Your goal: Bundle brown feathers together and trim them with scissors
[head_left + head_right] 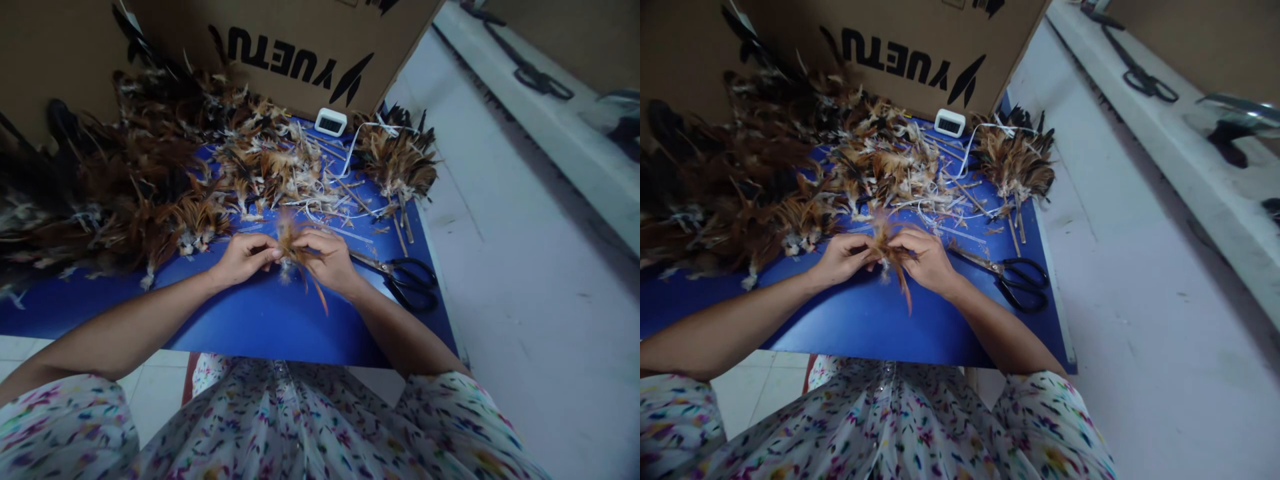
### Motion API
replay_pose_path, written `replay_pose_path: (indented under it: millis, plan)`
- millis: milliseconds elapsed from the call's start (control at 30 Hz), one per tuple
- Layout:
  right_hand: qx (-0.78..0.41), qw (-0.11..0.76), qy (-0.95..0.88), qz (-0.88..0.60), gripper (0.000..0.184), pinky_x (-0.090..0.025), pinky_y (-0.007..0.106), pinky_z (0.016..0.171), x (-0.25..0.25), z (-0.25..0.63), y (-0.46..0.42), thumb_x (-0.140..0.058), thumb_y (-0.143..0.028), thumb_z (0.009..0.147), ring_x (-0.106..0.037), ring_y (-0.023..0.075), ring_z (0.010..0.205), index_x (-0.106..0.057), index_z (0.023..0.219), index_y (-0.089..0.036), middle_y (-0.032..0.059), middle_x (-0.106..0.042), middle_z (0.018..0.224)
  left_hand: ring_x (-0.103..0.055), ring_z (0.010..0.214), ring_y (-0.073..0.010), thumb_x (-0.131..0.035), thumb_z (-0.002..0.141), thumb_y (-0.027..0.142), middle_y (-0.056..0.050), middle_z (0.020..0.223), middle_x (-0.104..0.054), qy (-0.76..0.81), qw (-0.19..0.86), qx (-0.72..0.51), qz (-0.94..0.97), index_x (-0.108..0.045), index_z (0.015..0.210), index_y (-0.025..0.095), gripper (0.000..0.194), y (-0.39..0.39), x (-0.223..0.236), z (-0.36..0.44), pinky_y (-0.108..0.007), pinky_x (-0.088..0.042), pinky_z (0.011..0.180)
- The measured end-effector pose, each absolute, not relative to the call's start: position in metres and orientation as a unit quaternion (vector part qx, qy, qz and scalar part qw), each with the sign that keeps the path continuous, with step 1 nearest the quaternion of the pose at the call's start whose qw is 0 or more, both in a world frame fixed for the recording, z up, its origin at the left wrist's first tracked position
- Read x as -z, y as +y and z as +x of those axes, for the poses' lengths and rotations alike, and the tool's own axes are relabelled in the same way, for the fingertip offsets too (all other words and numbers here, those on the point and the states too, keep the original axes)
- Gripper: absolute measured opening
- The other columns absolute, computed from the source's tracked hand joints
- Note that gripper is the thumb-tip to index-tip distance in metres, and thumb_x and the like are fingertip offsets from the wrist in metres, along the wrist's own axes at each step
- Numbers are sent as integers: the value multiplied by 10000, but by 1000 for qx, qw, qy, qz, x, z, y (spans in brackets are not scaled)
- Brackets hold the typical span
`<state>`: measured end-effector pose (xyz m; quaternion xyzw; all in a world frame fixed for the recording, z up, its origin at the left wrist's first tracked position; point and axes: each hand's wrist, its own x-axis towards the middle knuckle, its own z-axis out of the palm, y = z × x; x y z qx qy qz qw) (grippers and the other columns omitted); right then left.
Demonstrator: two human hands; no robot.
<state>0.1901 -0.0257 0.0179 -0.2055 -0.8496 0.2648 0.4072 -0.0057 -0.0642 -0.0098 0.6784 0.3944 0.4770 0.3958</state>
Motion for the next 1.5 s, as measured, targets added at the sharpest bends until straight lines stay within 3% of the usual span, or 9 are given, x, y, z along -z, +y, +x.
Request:
replay_pose_path:
  millis: [433,867,1500]
  plan:
    - [-333,387,-814,-276,73,-461,235,607,-14,190,-30,-654,-251,843,-594,109,647,-650,811,-185,7,-660,736,-522,429,-69,-654,831,327,12,503,-587,404,413,-472,666,-655,697,120,246,-65,9,-5,-167,-400,459]
    - [-298,423,-829,-214,95,-413,217,599,-15,189,-28,-618,-93,827,-546,86,638,-628,779,-174,-16,-613,698,-490,411,-62,-656,826,372,10,482,-569,416,393,-473,670,-626,643,122,312,-66,6,-4,-164,-369,430]
    - [-304,413,-829,-223,117,-411,227,612,-11,190,-27,-632,-283,869,-544,96,645,-614,810,-183,-14,-614,713,-491,420,-71,-660,818,410,12,482,-572,425,405,-470,659,-630,662,128,324,-67,4,-4,-182,-373,434]
